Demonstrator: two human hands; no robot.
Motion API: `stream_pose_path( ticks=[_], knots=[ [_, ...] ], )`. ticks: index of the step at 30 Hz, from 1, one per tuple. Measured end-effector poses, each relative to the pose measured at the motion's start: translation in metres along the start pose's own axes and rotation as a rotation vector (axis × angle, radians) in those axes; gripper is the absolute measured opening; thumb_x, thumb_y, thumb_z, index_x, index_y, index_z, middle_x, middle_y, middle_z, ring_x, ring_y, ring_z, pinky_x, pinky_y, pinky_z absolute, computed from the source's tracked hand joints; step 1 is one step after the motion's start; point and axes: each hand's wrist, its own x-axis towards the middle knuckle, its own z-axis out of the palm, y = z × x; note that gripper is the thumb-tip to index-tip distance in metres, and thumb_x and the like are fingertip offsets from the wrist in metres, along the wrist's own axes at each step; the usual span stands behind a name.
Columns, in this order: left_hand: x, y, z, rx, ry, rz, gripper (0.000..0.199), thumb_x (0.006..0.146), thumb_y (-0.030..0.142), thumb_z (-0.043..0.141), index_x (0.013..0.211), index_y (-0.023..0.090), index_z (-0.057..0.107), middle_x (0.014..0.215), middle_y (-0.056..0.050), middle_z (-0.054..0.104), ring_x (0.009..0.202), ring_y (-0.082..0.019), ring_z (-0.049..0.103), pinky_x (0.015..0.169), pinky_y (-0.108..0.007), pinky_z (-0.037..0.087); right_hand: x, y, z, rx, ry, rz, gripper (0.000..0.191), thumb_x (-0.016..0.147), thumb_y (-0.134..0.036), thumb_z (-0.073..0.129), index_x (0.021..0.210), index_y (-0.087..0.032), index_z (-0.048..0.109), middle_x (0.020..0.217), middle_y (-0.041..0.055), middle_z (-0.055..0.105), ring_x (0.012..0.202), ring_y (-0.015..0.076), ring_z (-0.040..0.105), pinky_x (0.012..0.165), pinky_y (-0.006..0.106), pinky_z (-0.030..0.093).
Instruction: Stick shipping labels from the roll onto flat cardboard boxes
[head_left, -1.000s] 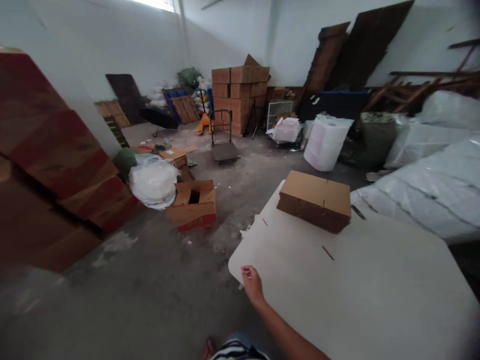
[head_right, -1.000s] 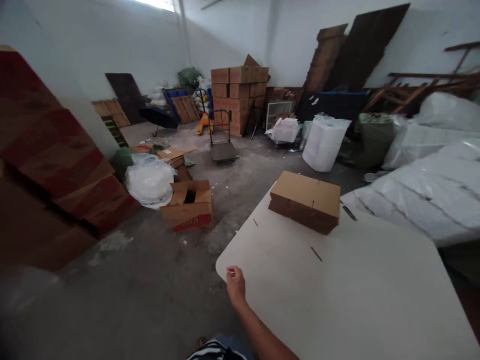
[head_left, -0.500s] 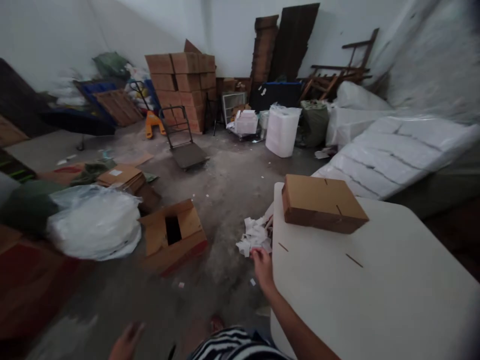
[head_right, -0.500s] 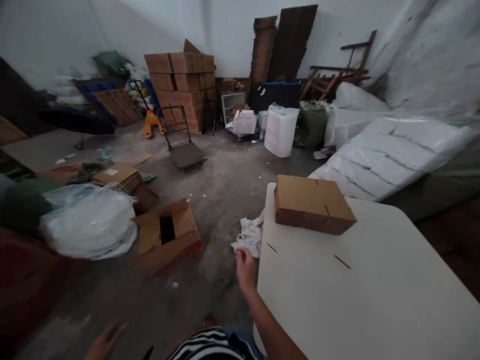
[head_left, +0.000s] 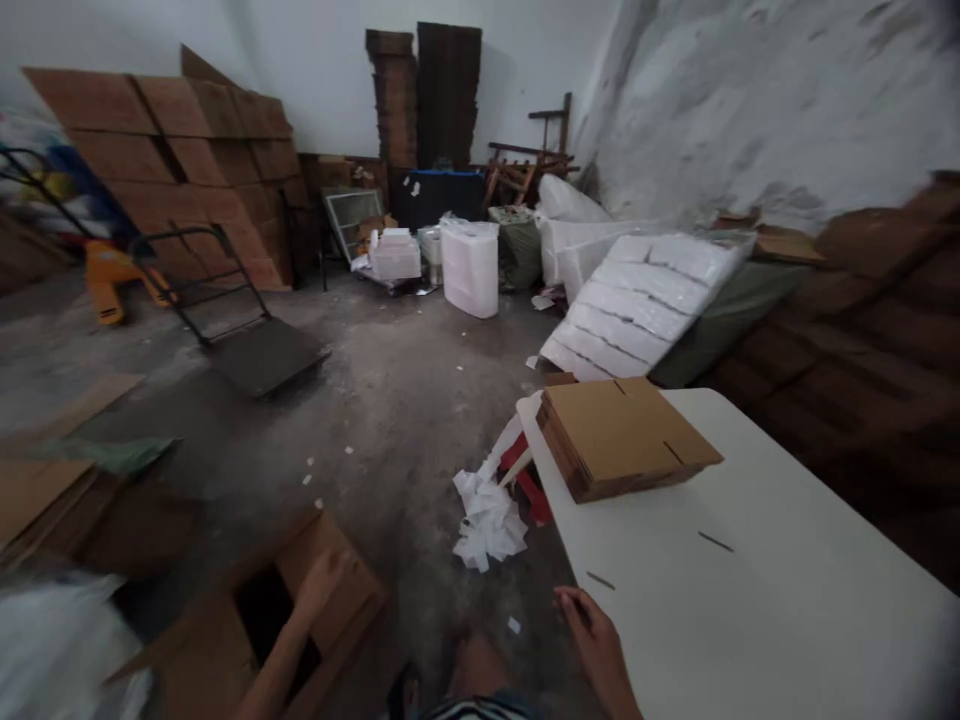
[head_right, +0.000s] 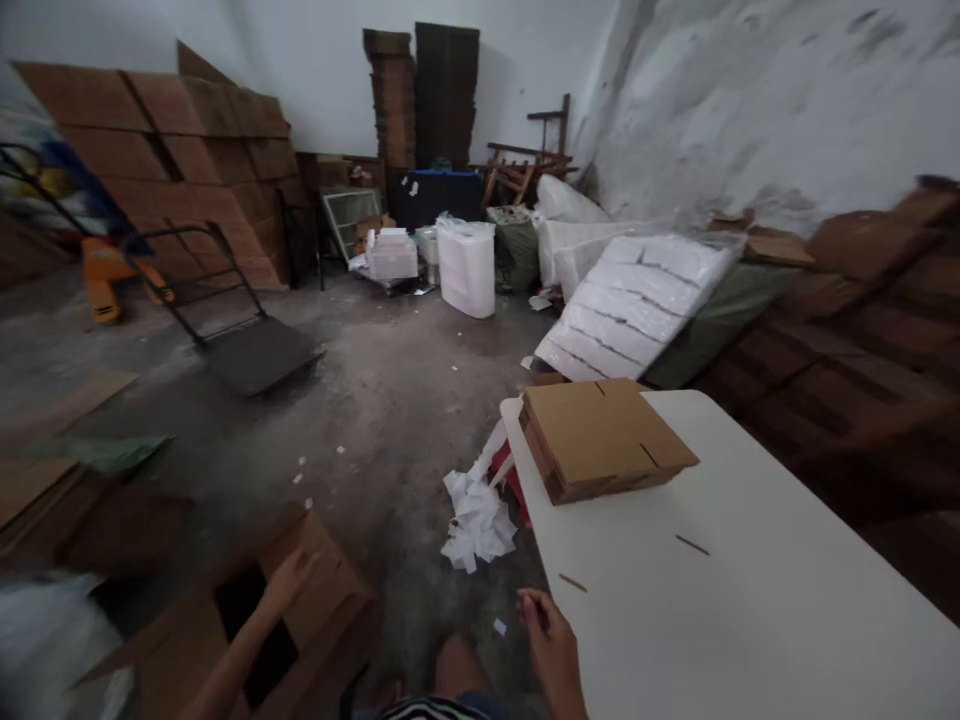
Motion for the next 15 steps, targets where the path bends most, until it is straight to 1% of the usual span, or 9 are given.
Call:
stream_pose_path(
  ticks=[2,3,5,7,9,11,13,15],
  knots=[
    [0.085,0.065,0.013,-0.040,-0.061,0.110,0.024,0.088,0.026,0.047,0.101,0.009,0.058,0.102,-0.011,0.064,0.097,-0.020,0.060,0.087,-0.037,0.045,0.025,-0.009,0.001,0.046,0.072,0.062,0.048,0.070,-0.058,0.055,0.089,-0.016,0.066,0.092,0.0095,0.069,0.084,0.0229,0.065,0.073,0.030,0.053],
    [0.122,0.100,0.023,-0.062,-0.092,0.167,0.025,0.088,0.026,0.048,0.103,0.010,0.057,0.105,-0.011,0.063,0.099,-0.020,0.059,0.088,-0.038,0.045,0.039,-0.015,0.001,0.060,0.103,0.080,0.049,0.069,-0.060,0.055,0.088,-0.016,0.066,0.091,0.0096,0.069,0.084,0.0231,0.065,0.074,0.030,0.053],
    [0.180,0.168,0.047,-0.105,-0.159,0.274,0.026,0.087,0.028,0.051,0.106,0.012,0.057,0.108,-0.009,0.062,0.100,-0.020,0.058,0.089,-0.041,0.044,0.073,-0.031,-0.002,0.059,0.124,0.083,0.050,0.069,-0.062,0.055,0.085,-0.015,0.065,0.088,0.0101,0.069,0.082,0.0233,0.065,0.074,0.030,0.053],
    [0.223,0.227,0.072,-0.134,-0.225,0.349,0.027,0.086,0.031,0.052,0.106,0.013,0.057,0.106,-0.008,0.062,0.098,-0.019,0.058,0.088,-0.042,0.045,0.112,-0.058,-0.007,0.037,0.118,0.058,0.050,0.071,-0.062,0.053,0.084,-0.015,0.064,0.084,0.0101,0.068,0.078,0.0222,0.064,0.073,0.031,0.052],
    [0.259,0.272,0.094,-0.140,-0.292,0.386,0.028,0.086,0.032,0.053,0.105,0.013,0.057,0.101,-0.007,0.062,0.094,-0.019,0.059,0.085,-0.041,0.047,0.152,-0.093,-0.014,0.014,0.115,0.023,0.048,0.076,-0.059,0.050,0.089,-0.014,0.062,0.085,0.0097,0.067,0.077,0.0207,0.063,0.074,0.031,0.051],
    [0.294,0.308,0.113,-0.126,-0.350,0.390,0.028,0.085,0.033,0.053,0.105,0.013,0.058,0.099,-0.006,0.062,0.091,-0.019,0.059,0.083,-0.041,0.048,0.190,-0.131,-0.024,0.002,0.133,-0.004,0.047,0.078,-0.057,0.050,0.096,-0.014,0.061,0.089,0.0098,0.067,0.080,0.0200,0.063,0.077,0.031,0.050],
    [0.333,0.341,0.129,-0.098,-0.385,0.379,0.028,0.086,0.034,0.053,0.104,0.013,0.058,0.099,-0.006,0.062,0.090,-0.018,0.059,0.081,-0.040,0.049,0.223,-0.165,-0.035,0.005,0.166,-0.008,0.046,0.078,-0.055,0.052,0.100,-0.015,0.060,0.093,0.0100,0.066,0.084,0.0198,0.063,0.080,0.030,0.050],
    [0.376,0.379,0.146,-0.065,-0.408,0.378,0.028,0.086,0.034,0.052,0.104,0.013,0.057,0.100,-0.007,0.061,0.090,-0.019,0.059,0.081,-0.040,0.049,0.249,-0.191,-0.047,0.010,0.194,0.013,0.044,0.078,-0.054,0.053,0.100,-0.017,0.061,0.094,0.0096,0.067,0.085,0.0196,0.063,0.080,0.028,0.050]
  ],
)
